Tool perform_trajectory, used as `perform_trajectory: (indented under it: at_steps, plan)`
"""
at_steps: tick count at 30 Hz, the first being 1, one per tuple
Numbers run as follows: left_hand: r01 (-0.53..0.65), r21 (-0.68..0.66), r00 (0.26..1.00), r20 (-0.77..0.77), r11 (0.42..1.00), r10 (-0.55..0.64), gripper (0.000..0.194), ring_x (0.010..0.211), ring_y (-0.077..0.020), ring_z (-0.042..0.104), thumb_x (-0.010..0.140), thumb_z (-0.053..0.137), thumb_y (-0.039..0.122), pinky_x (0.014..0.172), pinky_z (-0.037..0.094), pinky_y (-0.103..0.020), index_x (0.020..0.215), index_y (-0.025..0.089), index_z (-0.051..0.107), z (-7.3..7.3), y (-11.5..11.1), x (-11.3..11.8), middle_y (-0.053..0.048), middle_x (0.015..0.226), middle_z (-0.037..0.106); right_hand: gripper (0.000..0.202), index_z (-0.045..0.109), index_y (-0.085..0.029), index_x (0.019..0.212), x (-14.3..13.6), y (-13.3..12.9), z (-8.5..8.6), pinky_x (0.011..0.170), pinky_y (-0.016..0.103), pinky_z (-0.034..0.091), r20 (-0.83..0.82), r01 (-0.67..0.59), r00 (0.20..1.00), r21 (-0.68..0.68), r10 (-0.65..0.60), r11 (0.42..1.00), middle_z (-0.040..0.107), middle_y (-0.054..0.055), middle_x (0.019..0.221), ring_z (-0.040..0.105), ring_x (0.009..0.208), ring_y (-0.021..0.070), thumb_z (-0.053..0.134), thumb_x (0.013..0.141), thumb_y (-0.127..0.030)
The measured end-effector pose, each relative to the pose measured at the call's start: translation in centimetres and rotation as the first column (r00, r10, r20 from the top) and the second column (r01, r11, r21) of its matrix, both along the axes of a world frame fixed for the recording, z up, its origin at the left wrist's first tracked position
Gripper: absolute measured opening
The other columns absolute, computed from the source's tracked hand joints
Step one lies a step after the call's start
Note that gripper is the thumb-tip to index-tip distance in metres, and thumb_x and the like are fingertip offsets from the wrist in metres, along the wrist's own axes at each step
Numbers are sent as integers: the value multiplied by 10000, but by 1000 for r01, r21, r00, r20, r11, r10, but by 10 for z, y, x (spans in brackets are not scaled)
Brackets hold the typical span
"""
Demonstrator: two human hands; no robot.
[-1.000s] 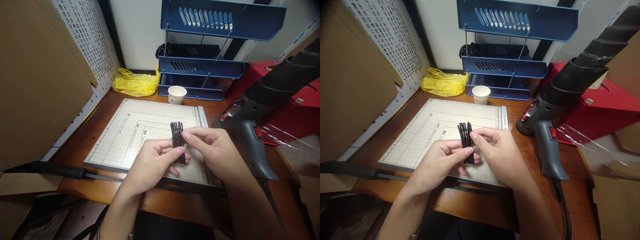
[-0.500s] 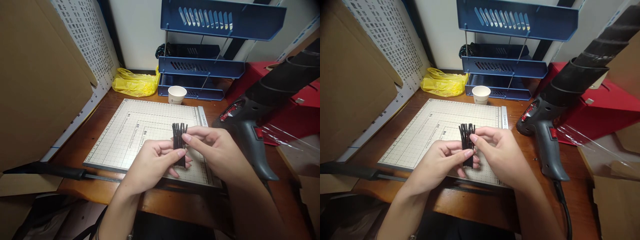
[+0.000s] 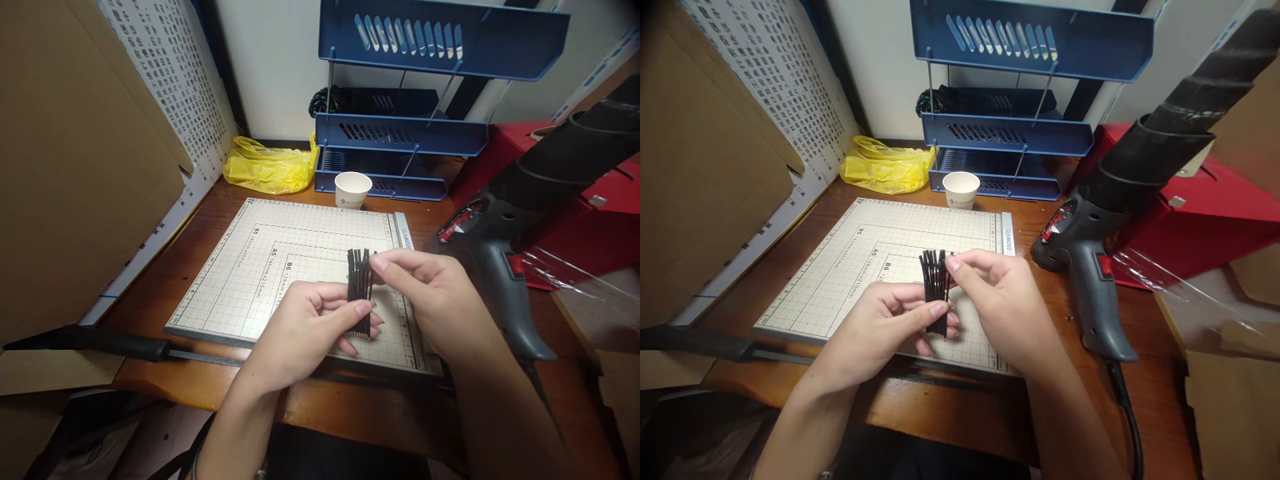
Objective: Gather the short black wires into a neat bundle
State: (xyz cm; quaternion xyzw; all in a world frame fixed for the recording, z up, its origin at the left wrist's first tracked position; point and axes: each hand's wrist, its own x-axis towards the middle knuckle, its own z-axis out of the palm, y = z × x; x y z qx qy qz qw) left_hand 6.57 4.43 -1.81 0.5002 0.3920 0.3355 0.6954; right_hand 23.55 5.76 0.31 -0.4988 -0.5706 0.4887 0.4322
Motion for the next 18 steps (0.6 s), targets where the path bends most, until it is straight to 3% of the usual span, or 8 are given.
perform_trajectory:
  at_steps: [4, 9, 18]
  plan:
    - [-1, -4, 1000, 1, 1000, 1, 246, 746, -122, 660, 908, 654, 323, 575, 533, -145, 963, 101, 745, 1, 0, 0, -78, 851, 730, 267, 752, -198, 806, -3, -1, 0, 574, 150, 489, 43, 37, 998, 31, -38, 999, 719, 1, 721, 646, 642, 101, 608, 930, -386]
    - [17, -13, 1000, -13, 1000, -17, 246, 759, -138, 667, 907, 653, 321, 590, 536, -162, 899, 88, 731, 0, 0, 0, -91, 852, 730, 195, 733, -184, 774, -5, -1, -1, 538, 134, 481, 60, 123, 990, 57, -126, 991, 730, 4, 724, 649, 609, 98, 740, 822, -372]
    - [13, 4, 1000, -18, 1000, -13, 291, 750, -127, 659, 922, 629, 340, 590, 527, -155, 941, 70, 735, 1, -2, -1, -105, 873, 728, 194, 702, -178, 777, -2, 0, -2, 596, 155, 496, -20, 54, 998, 13, -54, 998, 712, 5, 736, 654, 654, 110, 703, 854, -356]
